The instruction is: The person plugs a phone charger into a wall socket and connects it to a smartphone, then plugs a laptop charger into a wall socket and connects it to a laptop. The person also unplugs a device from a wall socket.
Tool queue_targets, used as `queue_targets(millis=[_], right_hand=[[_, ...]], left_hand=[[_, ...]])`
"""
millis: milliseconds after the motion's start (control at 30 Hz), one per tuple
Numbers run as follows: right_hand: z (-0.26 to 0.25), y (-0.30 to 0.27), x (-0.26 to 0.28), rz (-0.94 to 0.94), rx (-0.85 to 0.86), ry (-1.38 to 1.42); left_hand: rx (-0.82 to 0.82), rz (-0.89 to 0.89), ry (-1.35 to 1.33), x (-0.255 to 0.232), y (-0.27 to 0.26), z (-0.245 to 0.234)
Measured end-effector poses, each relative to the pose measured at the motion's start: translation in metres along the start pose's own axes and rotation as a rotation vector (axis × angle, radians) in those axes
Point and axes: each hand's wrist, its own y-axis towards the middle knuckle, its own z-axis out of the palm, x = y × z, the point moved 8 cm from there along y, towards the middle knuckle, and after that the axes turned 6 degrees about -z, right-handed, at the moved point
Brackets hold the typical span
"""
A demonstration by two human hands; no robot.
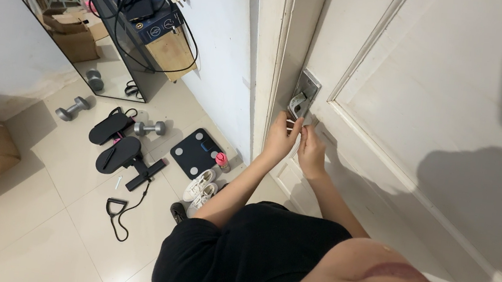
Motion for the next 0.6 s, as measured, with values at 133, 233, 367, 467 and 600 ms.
queue_targets(millis=[133, 233, 367, 467, 600], right_hand=[[0.007, -0.007, -0.006, -0.061, -0.060, -0.003], [0.012, -0.010, -0.013, -0.073, -0.056, -0.001], [0.017, -0.014, -0.017, -0.107, -0.075, 0.038], [0.022, -0.015, -0.023, -0.102, -0.086, 0.056], [0.029, -0.019, -0.028, -0.121, -0.108, 0.084]], left_hand=[[-0.045, 0.084, -0.020, -0.002, -0.004, 0.000], [-0.043, 0.085, -0.024, 0.001, -0.005, 0.001], [-0.042, 0.097, -0.017, 0.003, -0.005, 0.001], [-0.032, 0.105, -0.009, 0.005, -0.004, 0.002], [-0.021, 0.114, -0.010, 0.009, -0.002, 0.003]])
